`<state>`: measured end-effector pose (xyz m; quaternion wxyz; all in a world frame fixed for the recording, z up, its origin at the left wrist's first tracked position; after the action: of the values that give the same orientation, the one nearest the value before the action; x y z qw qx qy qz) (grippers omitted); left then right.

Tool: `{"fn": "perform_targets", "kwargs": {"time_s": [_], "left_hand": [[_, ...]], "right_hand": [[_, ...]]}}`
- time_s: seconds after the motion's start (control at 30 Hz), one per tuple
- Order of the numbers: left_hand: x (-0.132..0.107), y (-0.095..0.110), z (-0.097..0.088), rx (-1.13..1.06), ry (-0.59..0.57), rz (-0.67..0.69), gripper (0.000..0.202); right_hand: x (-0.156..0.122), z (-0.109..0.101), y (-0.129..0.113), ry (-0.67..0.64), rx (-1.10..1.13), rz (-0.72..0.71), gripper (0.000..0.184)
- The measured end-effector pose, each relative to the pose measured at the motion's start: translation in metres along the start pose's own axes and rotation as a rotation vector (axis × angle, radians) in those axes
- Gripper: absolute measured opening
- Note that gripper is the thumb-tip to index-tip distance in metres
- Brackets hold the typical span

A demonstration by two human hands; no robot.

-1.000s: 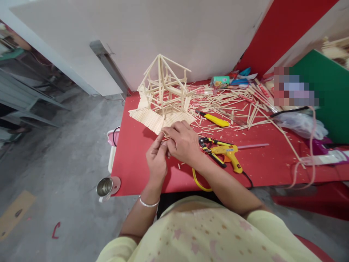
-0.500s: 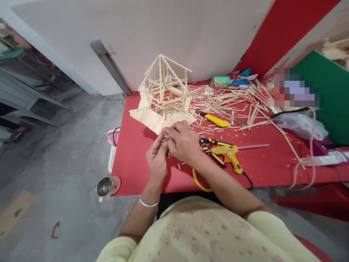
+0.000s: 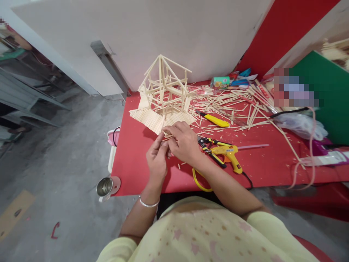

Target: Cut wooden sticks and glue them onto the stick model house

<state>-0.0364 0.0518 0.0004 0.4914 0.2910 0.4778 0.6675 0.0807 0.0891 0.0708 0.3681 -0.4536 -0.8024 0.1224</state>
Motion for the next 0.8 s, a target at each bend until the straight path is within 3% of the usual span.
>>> {"fn": "perform_targets", "kwargs": {"time_s": [0.4,0.8], "left_hand": [[0.0007,0.0012,-0.0012,0.012,0.021,0.007,0.044],[0.0003,-0.0011,-0.0016,0.017,0.009,0.012,0.042]], "right_hand": [[-0.0068,-0.001,-0.0009,0.019,-0.016,-0.024,0.043],[-0.0005,-0.0041,-0.0023,0.013,-0.027,-0.034,0.037]]}}
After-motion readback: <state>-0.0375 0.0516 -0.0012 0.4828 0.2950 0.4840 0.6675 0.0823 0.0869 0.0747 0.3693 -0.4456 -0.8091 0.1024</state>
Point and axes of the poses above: each hand's wrist, its own x-axis towards the middle knuckle, its own z-axis out of the palm, y = z × x, the point moved 8 cm from there along x, towards the middle knuckle, and after that the axes turned 1 degree about -z, right-handed, at the moved point
